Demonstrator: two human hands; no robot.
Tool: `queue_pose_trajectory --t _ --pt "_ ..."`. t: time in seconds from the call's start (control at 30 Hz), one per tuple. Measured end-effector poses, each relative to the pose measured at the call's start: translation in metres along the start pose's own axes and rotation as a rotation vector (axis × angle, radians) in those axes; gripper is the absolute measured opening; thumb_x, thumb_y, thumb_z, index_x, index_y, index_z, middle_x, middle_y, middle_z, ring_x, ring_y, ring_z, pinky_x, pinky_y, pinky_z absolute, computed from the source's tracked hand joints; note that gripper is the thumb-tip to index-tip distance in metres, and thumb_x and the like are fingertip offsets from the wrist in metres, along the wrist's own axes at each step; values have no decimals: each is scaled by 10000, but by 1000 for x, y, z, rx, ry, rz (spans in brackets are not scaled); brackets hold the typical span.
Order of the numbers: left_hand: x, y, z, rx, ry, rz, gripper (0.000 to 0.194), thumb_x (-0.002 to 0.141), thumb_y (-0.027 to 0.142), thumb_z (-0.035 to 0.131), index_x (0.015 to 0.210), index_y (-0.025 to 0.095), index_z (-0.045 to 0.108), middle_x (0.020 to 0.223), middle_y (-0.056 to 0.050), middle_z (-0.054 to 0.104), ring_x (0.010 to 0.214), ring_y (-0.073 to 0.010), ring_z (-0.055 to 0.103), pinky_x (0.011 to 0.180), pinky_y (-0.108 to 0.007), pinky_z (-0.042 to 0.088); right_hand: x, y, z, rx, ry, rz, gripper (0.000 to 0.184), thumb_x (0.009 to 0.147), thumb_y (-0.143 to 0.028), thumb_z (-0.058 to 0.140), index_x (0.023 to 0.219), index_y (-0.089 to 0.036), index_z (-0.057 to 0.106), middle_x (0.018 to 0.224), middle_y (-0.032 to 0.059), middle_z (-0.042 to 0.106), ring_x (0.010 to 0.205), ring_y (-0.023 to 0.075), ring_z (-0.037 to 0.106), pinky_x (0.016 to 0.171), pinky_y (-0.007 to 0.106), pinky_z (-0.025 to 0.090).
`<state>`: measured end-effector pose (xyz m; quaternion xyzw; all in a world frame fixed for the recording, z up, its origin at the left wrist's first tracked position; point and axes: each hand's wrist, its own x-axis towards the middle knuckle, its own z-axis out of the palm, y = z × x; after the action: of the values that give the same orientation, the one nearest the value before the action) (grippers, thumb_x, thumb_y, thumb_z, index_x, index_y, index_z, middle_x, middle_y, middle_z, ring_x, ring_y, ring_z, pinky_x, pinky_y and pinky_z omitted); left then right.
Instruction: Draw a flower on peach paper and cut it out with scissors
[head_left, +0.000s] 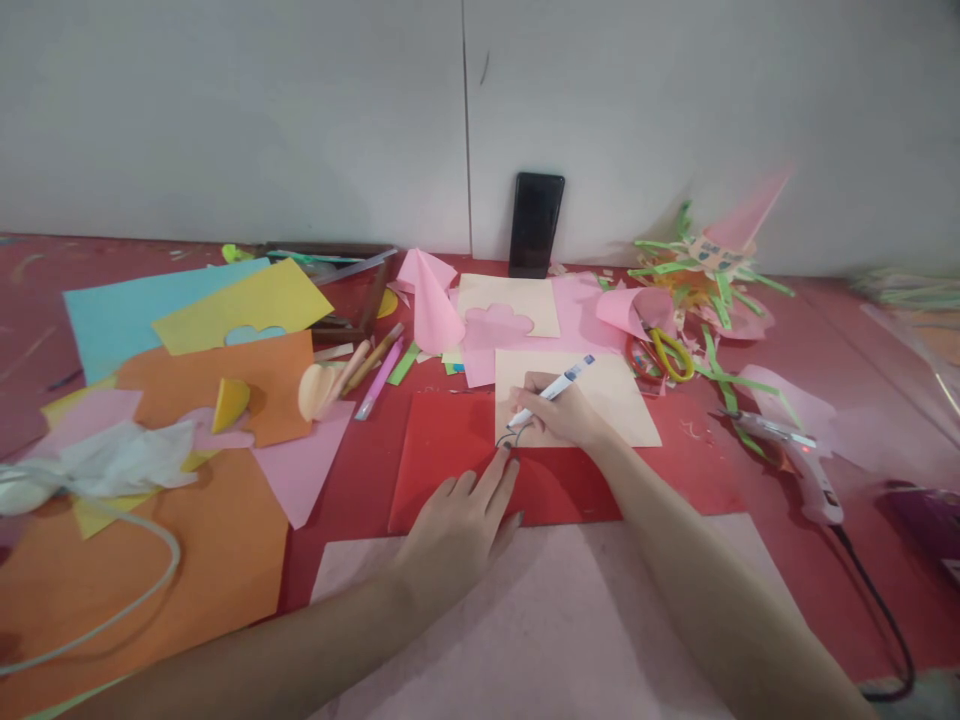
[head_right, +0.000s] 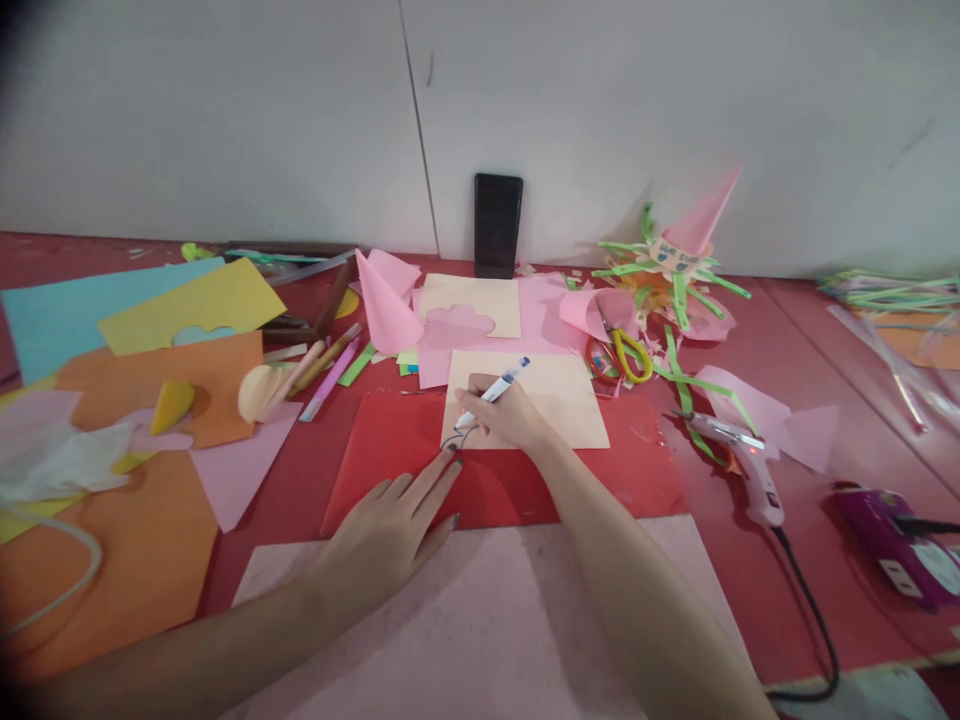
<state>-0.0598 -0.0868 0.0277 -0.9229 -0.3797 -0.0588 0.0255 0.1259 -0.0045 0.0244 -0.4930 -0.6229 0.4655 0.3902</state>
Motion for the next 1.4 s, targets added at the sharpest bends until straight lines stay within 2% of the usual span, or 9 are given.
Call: queue_pose_trajectory --t 0.2,0.33,0.57,0.8,1.07,1.23,1.4 --pt "0 0 1 -23 -3 -8 441 890 333 316 1273 156 447 1308 -109 485 808 -186 579 695 -338 448 2 7 0 75 34 -9 281 709 -199 499 507 -189 303 475 -62 401 470 62 419 450 178 305" --pt "0 0 1 4 0 5 444 889 337 319 1260 137 461 1316 -111 476 806 -188 578 692 -340 452 2 8 1 109 30 4 280 725 -233 499 519 -189 315 482 -62 400 468 64 414 450 184 313" --pt "1 0 -3 21 -6 5 429 886 319 329 1241 135 483 1295 -112 499 780 -182 578 683 -331 457 0 -1 0 25 21 27 291 739 -237 493 506 -187 327 437 -64 401 423 57 388 417 180 274" --pt "0 0 0 9 11 10 436 882 323 344 1252 129 471 1309 -121 482 800 -189 579 683 -333 447 -1 -3 0 -34 6 25 314 798 -315 486 537 -192 363 379 -70 389 421 71 421 468 187 342" --pt "0 0 -2 27 15 9 431 883 326 343 1239 131 487 1295 -112 499 794 -184 583 680 -326 462 -1 -4 -1 -5 6 51 305 771 -275 494 515 -190 353 377 -75 393 361 55 376 412 183 291" --pt "0 0 -2 -15 -5 -5 437 885 328 334 1256 144 471 1309 -114 484 808 -190 586 696 -340 465 -1 -1 0 -25 2 37 306 789 -325 495 542 -193 372 375 -71 394 405 74 426 456 190 342" --pt "0 1 0 -19 -10 -12 437 889 328 319 1256 148 475 1310 -112 483 808 -192 585 692 -342 464 -1 -1 3 -39 30 25 344 798 -379 491 541 -200 350 397 -69 403 416 72 405 497 200 381"
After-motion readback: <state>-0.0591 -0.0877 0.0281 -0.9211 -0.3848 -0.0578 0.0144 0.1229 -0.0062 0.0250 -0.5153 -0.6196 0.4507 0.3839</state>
